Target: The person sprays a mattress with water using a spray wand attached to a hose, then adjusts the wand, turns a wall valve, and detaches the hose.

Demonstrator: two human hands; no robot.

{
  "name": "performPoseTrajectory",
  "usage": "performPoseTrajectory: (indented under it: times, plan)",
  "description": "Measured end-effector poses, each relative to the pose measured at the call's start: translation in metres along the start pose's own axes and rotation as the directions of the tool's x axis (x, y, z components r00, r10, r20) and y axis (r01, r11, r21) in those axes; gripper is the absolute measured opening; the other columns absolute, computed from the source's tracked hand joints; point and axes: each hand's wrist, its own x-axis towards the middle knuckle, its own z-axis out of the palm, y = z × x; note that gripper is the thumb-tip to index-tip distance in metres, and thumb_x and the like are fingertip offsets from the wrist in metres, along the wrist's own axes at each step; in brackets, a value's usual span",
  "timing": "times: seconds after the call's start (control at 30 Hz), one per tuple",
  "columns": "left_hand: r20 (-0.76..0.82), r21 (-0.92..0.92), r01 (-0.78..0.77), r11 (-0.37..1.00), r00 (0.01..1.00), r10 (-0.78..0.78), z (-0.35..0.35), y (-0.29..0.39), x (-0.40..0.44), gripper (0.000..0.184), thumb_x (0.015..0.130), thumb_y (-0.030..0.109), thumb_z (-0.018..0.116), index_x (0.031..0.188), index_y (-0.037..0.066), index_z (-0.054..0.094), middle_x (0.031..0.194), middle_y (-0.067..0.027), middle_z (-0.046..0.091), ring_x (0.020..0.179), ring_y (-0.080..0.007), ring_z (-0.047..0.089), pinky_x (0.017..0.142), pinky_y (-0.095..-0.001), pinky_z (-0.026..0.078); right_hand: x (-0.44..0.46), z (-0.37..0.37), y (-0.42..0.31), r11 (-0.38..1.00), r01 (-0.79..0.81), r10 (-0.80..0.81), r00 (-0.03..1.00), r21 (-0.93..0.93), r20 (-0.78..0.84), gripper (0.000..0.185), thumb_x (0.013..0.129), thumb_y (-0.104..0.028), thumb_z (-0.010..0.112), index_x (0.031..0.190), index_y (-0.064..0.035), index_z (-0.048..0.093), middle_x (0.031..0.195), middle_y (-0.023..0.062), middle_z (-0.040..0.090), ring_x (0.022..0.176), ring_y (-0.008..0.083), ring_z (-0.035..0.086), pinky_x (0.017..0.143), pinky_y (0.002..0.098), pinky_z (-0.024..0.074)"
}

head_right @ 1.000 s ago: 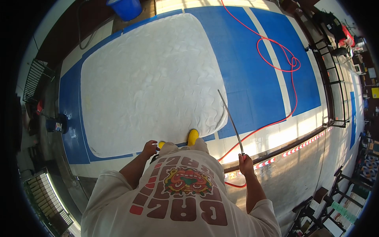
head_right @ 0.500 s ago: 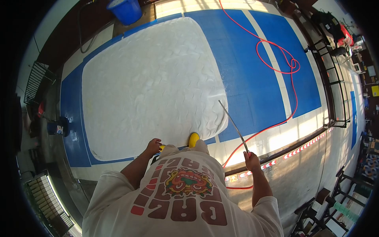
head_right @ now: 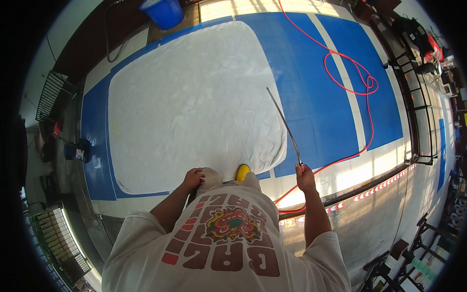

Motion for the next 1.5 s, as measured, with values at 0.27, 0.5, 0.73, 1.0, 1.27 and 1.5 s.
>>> performPoseTrajectory:
  times: [0.27, 0.5, 0.73, 1.0, 1.27, 1.5]
  plan:
    - [0.187, -0.049, -0.091, 0.995, 0.977, 0.099, 0.061, 0.083, 0.025, 0.029, 0.082, 0.006, 0.046, 0.11, 0.002, 0.049, 0.087, -0.0109, 0.061, 0.06, -0.0142, 0.056, 0.052, -0.0256, 0.046, -0.077, 0.004, 0.022, 0.993, -0.117, 0.114, 0.988, 0.025, 0.103, 0.042, 0.088, -0.038, 0.049, 0.071, 0.0003, 0.051, 0.056, 0.0104, 0.05, 0.053, 0.0183, 0.047, 0.053, 0.0351, 0.0398]
    - [0.47, 0.163, 0.043, 0.986, 0.875, -0.115, 0.137, 0.13, 0.054, 0.029, 0.083, 0.012, 0.048, 0.111, 0.006, 0.049, 0.09, -0.0084, 0.061, 0.064, -0.0143, 0.058, 0.052, -0.026, 0.048, -0.117, -0.007, -0.006, 0.967, -0.217, 0.239, 0.955, -0.136, 0.174, 0.044, 0.086, -0.039, 0.052, 0.071, 0.002, 0.052, 0.057, 0.0165, 0.053, 0.056, 0.03, 0.055, 0.053, 0.0392, 0.0414]
    - [0.636, 0.444, 0.096, 0.891, 0.666, -0.39, 0.185, 0.178, 0.108, 0.038, 0.09, 0.033, 0.044, 0.12, 0.01, 0.041, 0.1, -0.0111, 0.058, 0.073, -0.0208, 0.059, 0.059, -0.0347, 0.05, -0.062, 0.012, -0.081, 0.957, -0.236, 0.259, 0.956, -0.167, 0.139, 0.039, 0.083, -0.038, 0.057, 0.076, 0.0004, 0.053, 0.066, 0.0215, 0.058, 0.068, 0.041, 0.058, 0.056, 0.0436, 0.0446]
    - [0.726, 0.296, 0.176, 0.939, 0.598, -0.34, 0.169, 0.299, 0.138, 0.079, 0.091, 0.04, 0.041, 0.139, 0.013, -0.015, 0.114, -0.0252, 0.052, 0.084, -0.0332, 0.063, 0.069, -0.0451, 0.053, 0.035, 0.023, -0.186, 0.96, -0.243, 0.261, 0.955, -0.14, 0.137, 0.034, 0.085, -0.034, 0.056, 0.077, -0.0005, 0.052, 0.062, 0.0192, 0.056, 0.063, 0.0393, 0.057, 0.054, 0.0413, 0.0439]
    - [0.687, -0.025, 0.251, 0.968, 0.707, -0.166, 0.165, 0.381, 0.184, 0.072, 0.094, 0.025, 0.04, 0.139, 0.014, -0.016, 0.101, -0.0195, 0.059, 0.08, -0.0303, 0.064, 0.067, -0.0427, 0.054, 0.116, 0.036, -0.256, 0.97, -0.234, 0.24, 0.965, -0.071, 0.107, 0.029, 0.088, -0.028, 0.054, 0.077, -0.0013, 0.05, 0.055, 0.0107, 0.051, 0.05, 0.0179, 0.049, 0.049, 0.0331, 0.0394]
    - [0.589, -0.163, 0.212, 0.964, 0.804, -0.077, 0.159, 0.422, 0.203, 0.056, 0.093, 0.016, 0.039, 0.14, 0.015, 0.009, 0.087, -0.0141, 0.059, 0.07, -0.0243, 0.062, 0.066, -0.041, 0.055, 0.159, 0.041, -0.287, 0.972, -0.23, 0.233, 0.962, -0.039, 0.142, 0.029, 0.087, -0.028, 0.054, 0.077, -0.0009, 0.051, 0.059, 0.0133, 0.054, 0.053, 0.0256, 0.054, 0.051, 0.0347, 0.0413]
